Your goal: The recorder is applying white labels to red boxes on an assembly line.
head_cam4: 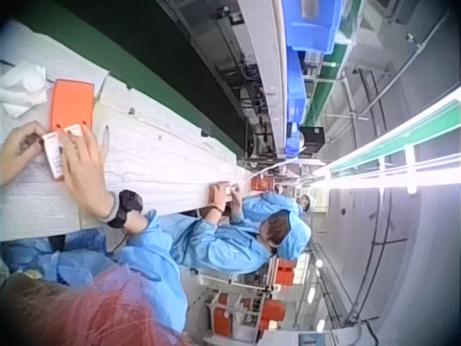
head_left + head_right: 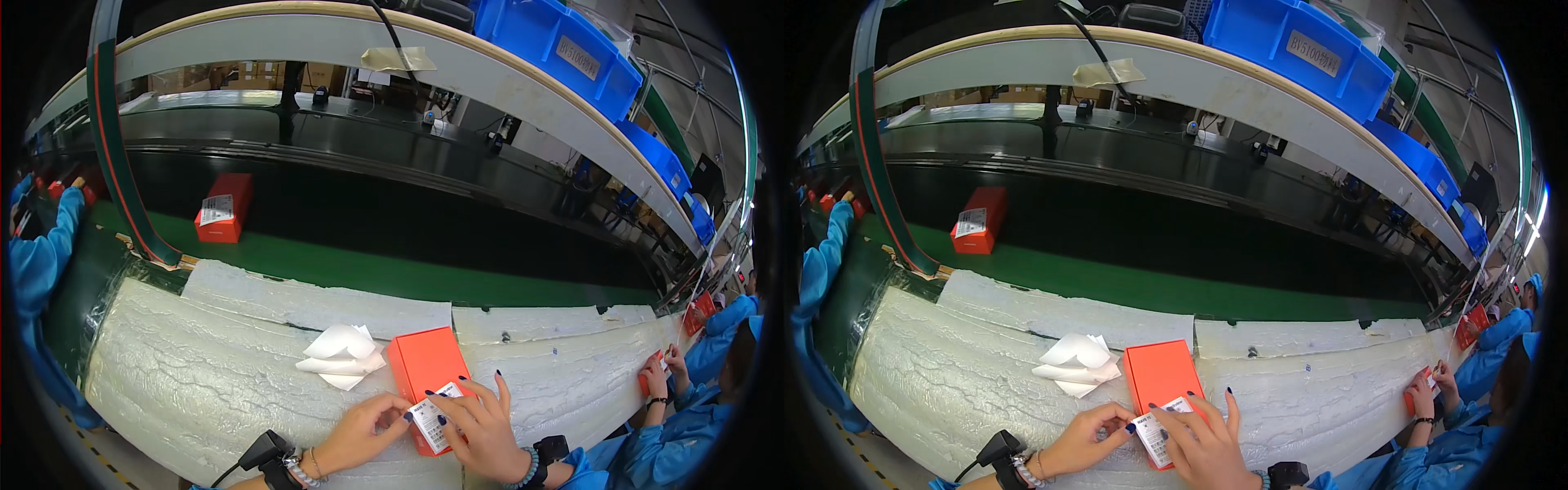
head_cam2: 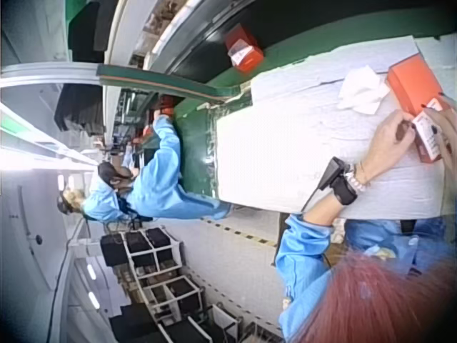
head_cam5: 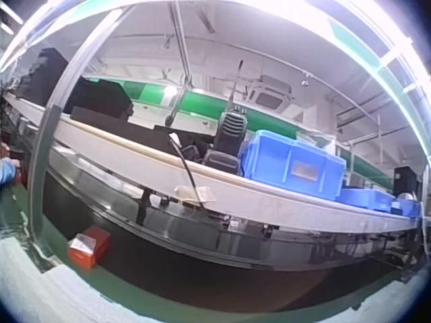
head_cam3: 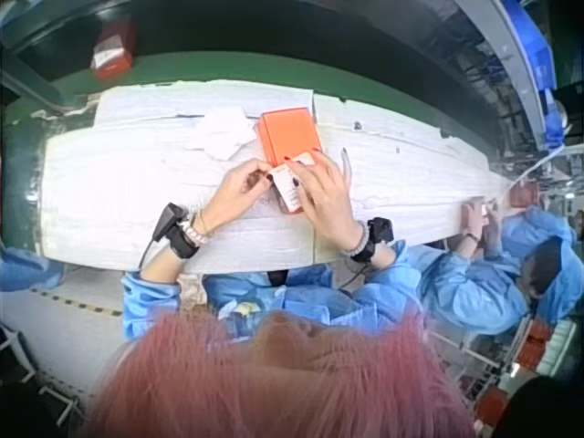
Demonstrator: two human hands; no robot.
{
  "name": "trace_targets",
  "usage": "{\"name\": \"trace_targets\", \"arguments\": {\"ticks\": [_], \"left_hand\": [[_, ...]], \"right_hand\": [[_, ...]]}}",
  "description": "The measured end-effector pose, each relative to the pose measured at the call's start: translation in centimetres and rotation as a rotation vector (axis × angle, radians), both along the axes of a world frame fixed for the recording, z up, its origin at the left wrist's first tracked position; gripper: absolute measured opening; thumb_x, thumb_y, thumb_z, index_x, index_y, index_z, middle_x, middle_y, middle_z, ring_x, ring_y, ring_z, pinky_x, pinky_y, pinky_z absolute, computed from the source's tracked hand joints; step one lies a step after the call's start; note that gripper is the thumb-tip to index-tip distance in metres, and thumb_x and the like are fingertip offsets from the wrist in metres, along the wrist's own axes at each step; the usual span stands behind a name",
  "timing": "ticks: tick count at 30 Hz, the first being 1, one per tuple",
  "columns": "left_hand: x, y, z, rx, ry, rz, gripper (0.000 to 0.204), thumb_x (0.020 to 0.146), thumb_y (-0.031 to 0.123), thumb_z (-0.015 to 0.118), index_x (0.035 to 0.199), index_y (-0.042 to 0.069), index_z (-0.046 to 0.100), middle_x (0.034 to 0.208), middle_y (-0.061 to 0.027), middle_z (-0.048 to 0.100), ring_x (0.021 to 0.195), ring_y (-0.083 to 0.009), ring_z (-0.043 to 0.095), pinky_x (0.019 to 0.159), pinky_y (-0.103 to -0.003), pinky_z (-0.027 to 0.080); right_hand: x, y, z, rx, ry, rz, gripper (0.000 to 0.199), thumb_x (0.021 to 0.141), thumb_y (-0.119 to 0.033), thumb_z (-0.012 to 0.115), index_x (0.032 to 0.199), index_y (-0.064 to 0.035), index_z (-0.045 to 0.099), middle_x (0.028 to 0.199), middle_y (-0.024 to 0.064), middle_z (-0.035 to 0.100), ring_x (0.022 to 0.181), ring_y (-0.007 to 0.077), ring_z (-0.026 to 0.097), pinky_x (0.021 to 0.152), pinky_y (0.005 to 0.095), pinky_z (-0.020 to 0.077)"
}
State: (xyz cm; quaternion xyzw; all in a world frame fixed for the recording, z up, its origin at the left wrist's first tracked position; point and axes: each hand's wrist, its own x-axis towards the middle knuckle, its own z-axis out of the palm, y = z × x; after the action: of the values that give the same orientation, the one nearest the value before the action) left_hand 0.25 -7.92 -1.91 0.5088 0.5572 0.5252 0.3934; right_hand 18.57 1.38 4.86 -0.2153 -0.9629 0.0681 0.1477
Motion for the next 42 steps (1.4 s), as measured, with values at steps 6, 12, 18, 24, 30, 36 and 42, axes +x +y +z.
{"name": "trace_targets", "arguments": {"ticks": [6, 12, 18, 24, 30, 36, 42], "left_hand": [[0.1, -0.1, -0.7, 0.077, -0.251, -0.056, 0.020, 0.092, 0.015, 0.063, 0.109, 0.004, 0.062, 0.091, -0.0002, 0.061, 0.080, -0.0085, 0.055, 0.074, -0.025, 0.045], [-0.1, -0.7, -0.1, 0.106, -0.317, -0.151, 0.022, 0.092, 0.014, 0.064, 0.111, 0.004, 0.064, 0.093, -0.0013, 0.061, 0.087, -0.0087, 0.054, 0.082, -0.025, 0.043], [0.0, -0.9, 0.0, 0.098, -0.444, -0.202, 0.023, 0.092, 0.012, 0.063, 0.112, 0.001, 0.064, 0.097, -0.0009, 0.062, 0.090, -0.0088, 0.054, 0.084, -0.025, 0.044], [-0.7, -1.0, 0.4, 0.012, -0.435, -0.324, 0.023, 0.093, 0.011, 0.061, 0.113, 0.000, 0.063, 0.099, -0.0012, 0.063, 0.093, -0.0074, 0.054, 0.086, -0.024, 0.044], [-0.6, -1.1, 0.4, -0.028, -0.477, -0.332, 0.022, 0.094, 0.012, 0.060, 0.113, 0.000, 0.061, 0.102, -0.0019, 0.062, 0.097, -0.0082, 0.055, 0.088, -0.025, 0.044], [-1.1, -1.0, 0.9, -0.025, -0.651, -0.283, 0.024, 0.095, 0.014, 0.058, 0.115, 0.001, 0.059, 0.104, -0.0008, 0.060, 0.097, -0.0076, 0.055, 0.088, -0.025, 0.044], [-2.3, -0.7, 1.4, 0.107, -0.780, -0.011, 0.020, 0.085, 0.021, 0.063, 0.095, 0.004, 0.058, 0.106, -0.0074, 0.058, 0.104, -0.0181, 0.054, 0.096, -0.034, 0.040]], "right_hand": [[-1.7, 1.2, 0.4, -0.376, 0.164, 0.226, 0.049, 0.077, 0.010, 0.054, 0.122, -0.0084, 0.062, 0.117, 0.0117, 0.055, 0.117, 0.0297, 0.050, 0.101, 0.0429, 0.0371], [-2.7, 1.1, 0.2, -0.489, 0.189, 0.293, 0.054, 0.076, 0.016, 0.050, 0.123, -0.0067, 0.061, 0.124, 0.0133, 0.051, 0.115, 0.0283, 0.051, 0.095, 0.0351, 0.0427], [-2.6, 2.1, -0.7, -0.543, 0.218, 0.391, 0.054, 0.077, 0.016, 0.049, 0.122, -0.0099, 0.064, 0.123, 0.0130, 0.051, 0.115, 0.0276, 0.050, 0.095, 0.0351, 0.0431], [-2.9, 2.2, -1.5, -0.632, 0.218, 0.392, 0.053, 0.079, 0.015, 0.048, 0.121, -0.0112, 0.065, 0.124, 0.0121, 0.050, 0.114, 0.0265, 0.050, 0.096, 0.0344, 0.0418], [-2.9, 2.3, -2.0, -0.601, 0.235, 0.440, 0.049, 0.082, 0.009, 0.056, 0.124, -0.0151, 0.063, 0.125, 0.0100, 0.050, 0.115, 0.0272, 0.050, 0.097, 0.0363, 0.0399], [-2.2, 2.9, -1.2, -0.744, 0.273, 0.426, 0.049, 0.081, 0.009, 0.055, 0.121, -0.0157, 0.066, 0.128, 0.0100, 0.050, 0.118, 0.0262, 0.048, 0.100, 0.0360, 0.0394], [-0.8, 3.9, 0.1, -0.820, 0.324, 0.438, 0.039, 0.079, 0.009, 0.058, 0.109, -0.0125, 0.073, 0.134, 0.0121, 0.049, 0.124, 0.0280, 0.046, 0.105, 0.0380, 0.0374]]}}
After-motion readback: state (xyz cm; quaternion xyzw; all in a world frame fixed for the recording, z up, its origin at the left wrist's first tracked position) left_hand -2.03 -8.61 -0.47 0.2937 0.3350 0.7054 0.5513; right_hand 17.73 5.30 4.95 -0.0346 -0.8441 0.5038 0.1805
